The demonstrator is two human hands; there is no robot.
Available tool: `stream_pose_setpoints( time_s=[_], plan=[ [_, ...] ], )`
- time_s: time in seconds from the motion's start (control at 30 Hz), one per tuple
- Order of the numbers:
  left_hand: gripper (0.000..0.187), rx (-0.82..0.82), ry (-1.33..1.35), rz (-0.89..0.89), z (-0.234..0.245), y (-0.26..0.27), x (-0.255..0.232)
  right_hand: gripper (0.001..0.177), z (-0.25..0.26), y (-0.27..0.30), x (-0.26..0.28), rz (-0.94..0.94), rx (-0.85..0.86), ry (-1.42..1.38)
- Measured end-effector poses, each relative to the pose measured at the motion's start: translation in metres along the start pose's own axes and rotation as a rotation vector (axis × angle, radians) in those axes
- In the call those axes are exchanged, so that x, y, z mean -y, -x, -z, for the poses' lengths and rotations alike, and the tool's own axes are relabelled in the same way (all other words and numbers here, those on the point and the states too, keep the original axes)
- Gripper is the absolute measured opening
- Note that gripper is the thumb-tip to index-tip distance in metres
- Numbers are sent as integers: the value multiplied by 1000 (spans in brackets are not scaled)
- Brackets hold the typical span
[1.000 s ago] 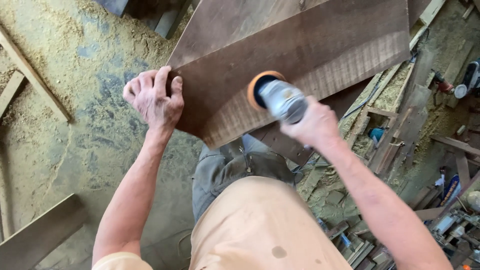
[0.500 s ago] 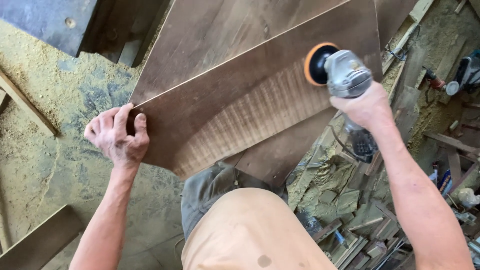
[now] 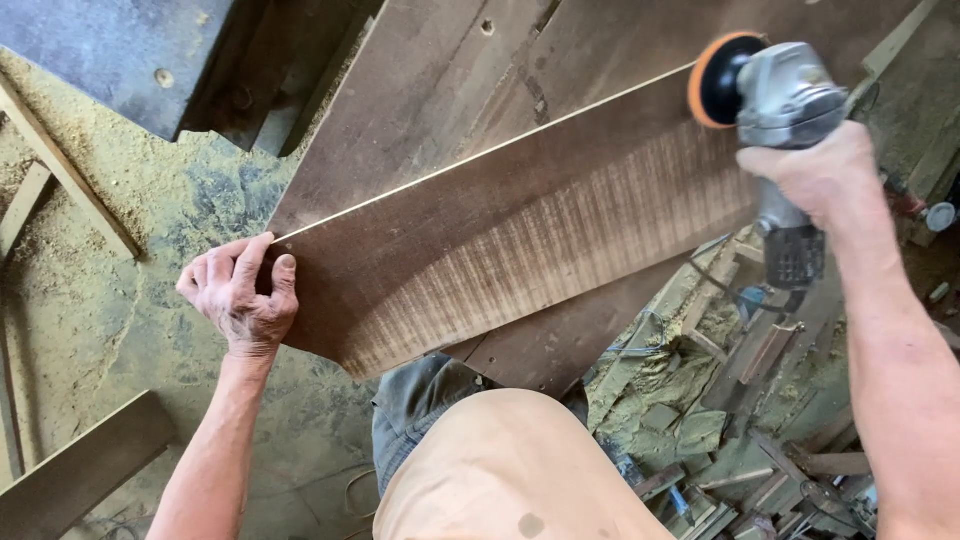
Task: The person sands a wooden board using an angle grinder with a sanding disc, holding the board with one hand and moving the tool across its surface.
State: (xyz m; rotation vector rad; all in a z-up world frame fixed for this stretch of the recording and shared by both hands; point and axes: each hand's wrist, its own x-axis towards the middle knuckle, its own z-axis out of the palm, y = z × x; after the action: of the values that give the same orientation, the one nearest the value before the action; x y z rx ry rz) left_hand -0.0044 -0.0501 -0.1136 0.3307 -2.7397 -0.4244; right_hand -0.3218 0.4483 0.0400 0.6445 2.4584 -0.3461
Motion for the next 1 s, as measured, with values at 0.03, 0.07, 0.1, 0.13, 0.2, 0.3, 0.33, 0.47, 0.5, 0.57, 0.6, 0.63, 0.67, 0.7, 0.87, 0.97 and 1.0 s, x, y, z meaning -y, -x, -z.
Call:
stream_pose_setpoints(
  time_s=[0.03,0.07,0.1,0.13,0.2,0.3,0.33,0.47,0.5,0.57,0.6,0.63,0.67,0.7,0.87,0.97,1.0],
  plan=[
    [30,-3,0,2,1,-2,-1,34,-6,7,9,3,-2,0],
    [31,-3,-1,2,1,-3,-1,35,-11,16,18,28,13,52],
    [32,-3,-2,3,2,-3,-2,36,-17,25,27,53,29,104],
    [32,-9,2,6,-1,-2,-1,36,-25,38,40,55,22,106],
    [24,-8,11,45,-3,1,1,36,-40,64,66,83,110,196],
    [23,-42,36,-2,-14,10,18,63,-85,75,59,324,-40,253],
    [23,-50,42,-4,-11,10,17,63,-95,89,68,324,-50,253],
    [24,12,46,54,-9,11,12,63,-137,138,98,398,56,345],
    [26,31,28,59,-11,12,12,64,-147,148,104,409,106,400],
    [28,42,15,49,-15,17,17,66,-162,144,101,437,113,389],
    [30,54,-4,41,-18,19,19,67,-169,140,100,470,124,376],
    [30,56,-1,39,-18,18,19,67,-159,140,101,466,123,376],
    [27,46,-2,28,-17,17,19,66,-148,140,103,444,96,344],
    [26,36,-2,17,-17,16,19,66,-138,140,105,422,68,312],
    [27,44,-23,9,-19,17,21,57,-80,71,58,279,-30,248],
    [26,56,-49,12,-7,6,7,45,-37,50,60,59,28,131],
    [27,58,-71,20,-2,-1,-1,37,-20,46,66,-82,99,74]
  ],
)
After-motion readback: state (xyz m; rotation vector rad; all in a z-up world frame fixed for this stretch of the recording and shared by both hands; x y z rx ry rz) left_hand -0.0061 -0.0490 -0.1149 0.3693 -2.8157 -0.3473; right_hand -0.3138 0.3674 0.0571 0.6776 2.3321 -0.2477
